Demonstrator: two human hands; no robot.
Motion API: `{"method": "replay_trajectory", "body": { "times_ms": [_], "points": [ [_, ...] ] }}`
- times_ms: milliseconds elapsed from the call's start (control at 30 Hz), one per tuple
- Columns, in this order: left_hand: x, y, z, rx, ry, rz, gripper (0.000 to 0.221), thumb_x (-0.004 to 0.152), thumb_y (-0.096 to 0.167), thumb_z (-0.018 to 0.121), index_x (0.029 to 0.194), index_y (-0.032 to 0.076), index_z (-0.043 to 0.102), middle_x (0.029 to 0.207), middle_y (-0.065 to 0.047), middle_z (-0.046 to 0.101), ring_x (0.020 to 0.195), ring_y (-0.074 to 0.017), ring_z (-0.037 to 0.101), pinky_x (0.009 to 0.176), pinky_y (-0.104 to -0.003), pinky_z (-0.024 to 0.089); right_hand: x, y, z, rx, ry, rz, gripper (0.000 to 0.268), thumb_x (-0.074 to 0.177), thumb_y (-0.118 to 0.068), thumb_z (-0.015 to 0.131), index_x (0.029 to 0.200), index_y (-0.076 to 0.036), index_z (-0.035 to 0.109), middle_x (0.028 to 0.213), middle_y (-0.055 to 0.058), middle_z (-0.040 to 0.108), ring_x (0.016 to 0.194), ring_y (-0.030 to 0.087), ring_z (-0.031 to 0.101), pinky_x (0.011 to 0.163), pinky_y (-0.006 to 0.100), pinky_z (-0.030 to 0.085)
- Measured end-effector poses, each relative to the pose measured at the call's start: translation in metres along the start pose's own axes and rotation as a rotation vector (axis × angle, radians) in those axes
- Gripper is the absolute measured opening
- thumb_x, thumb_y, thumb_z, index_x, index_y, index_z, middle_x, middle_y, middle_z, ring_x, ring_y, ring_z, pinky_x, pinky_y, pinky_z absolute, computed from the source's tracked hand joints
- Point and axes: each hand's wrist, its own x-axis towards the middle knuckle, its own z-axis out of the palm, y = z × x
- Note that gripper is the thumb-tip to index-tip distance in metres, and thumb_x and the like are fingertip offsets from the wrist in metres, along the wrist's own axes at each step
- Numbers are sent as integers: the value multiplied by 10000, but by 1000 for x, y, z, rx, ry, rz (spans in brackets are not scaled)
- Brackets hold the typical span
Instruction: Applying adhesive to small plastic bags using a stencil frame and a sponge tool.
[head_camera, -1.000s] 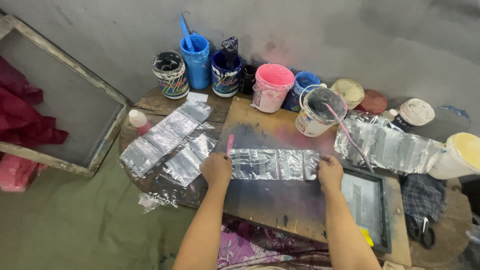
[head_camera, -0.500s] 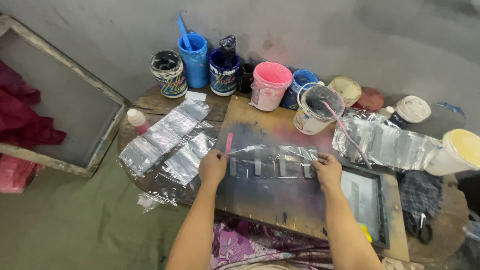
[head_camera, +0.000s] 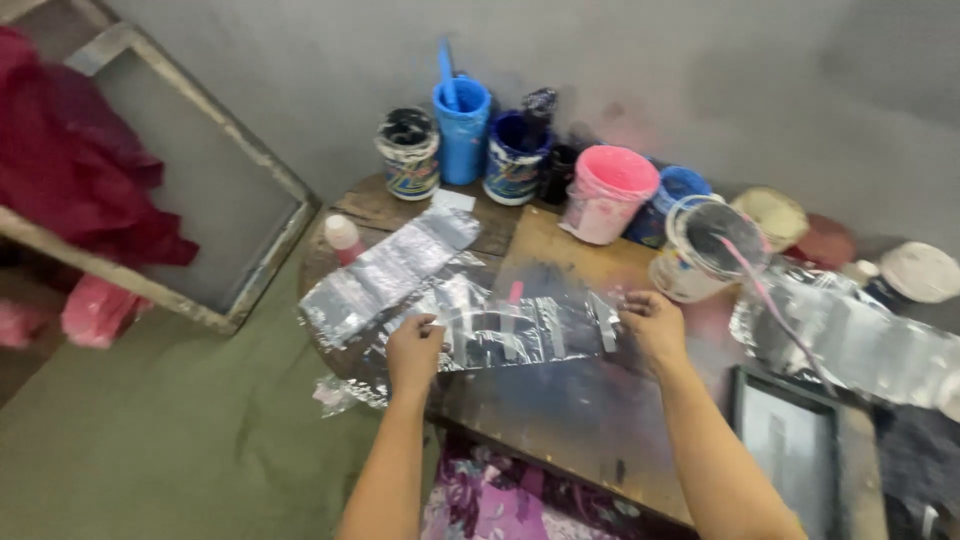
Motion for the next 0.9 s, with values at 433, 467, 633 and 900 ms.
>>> {"method": "replay_trajectory", "body": {
  "times_ms": [433, 467, 633, 900],
  "points": [
    [78, -81, -108, -413, 442, -107, 156, 804, 85, 782, 944, 31, 740, 746, -88, 708, 667, -145, 631, 619, -292, 487, 69, -126, 244, -193, -269, -119, 399, 768, 15, 749, 1153, -89, 745, 1003, 134, 767, 741, 215, 747, 579, 329, 629],
    [86, -86, -112, -423, 454, -78, 166, 798, 81, 785, 941, 18, 727, 731, -69, 676, 663, -129, 607, 610, -274, 469, 69, -136, 253, -341, -278, -156, 390, 782, -37, 767, 1155, -151, 754, 1035, 80, 775, 833, 196, 755, 638, 320, 628],
    [101, -89, -118, -333, 489, -89, 155, 794, 79, 800, 923, 21, 735, 731, -93, 695, 642, -164, 619, 578, -300, 463, 86, -150, 290, -452, -291, -197, 381, 825, -44, 767, 1184, -170, 743, 1080, 73, 773, 920, 193, 761, 700, 315, 636],
    [106, -90, -103, -427, 441, -118, 115, 804, 53, 777, 903, 11, 734, 684, -98, 688, 507, -150, 605, 486, -283, 451, 88, -144, 303, -451, -320, -218, 325, 853, 8, 709, 1162, -92, 737, 1077, 135, 773, 939, 270, 754, 733, 368, 636]
  ]
}}
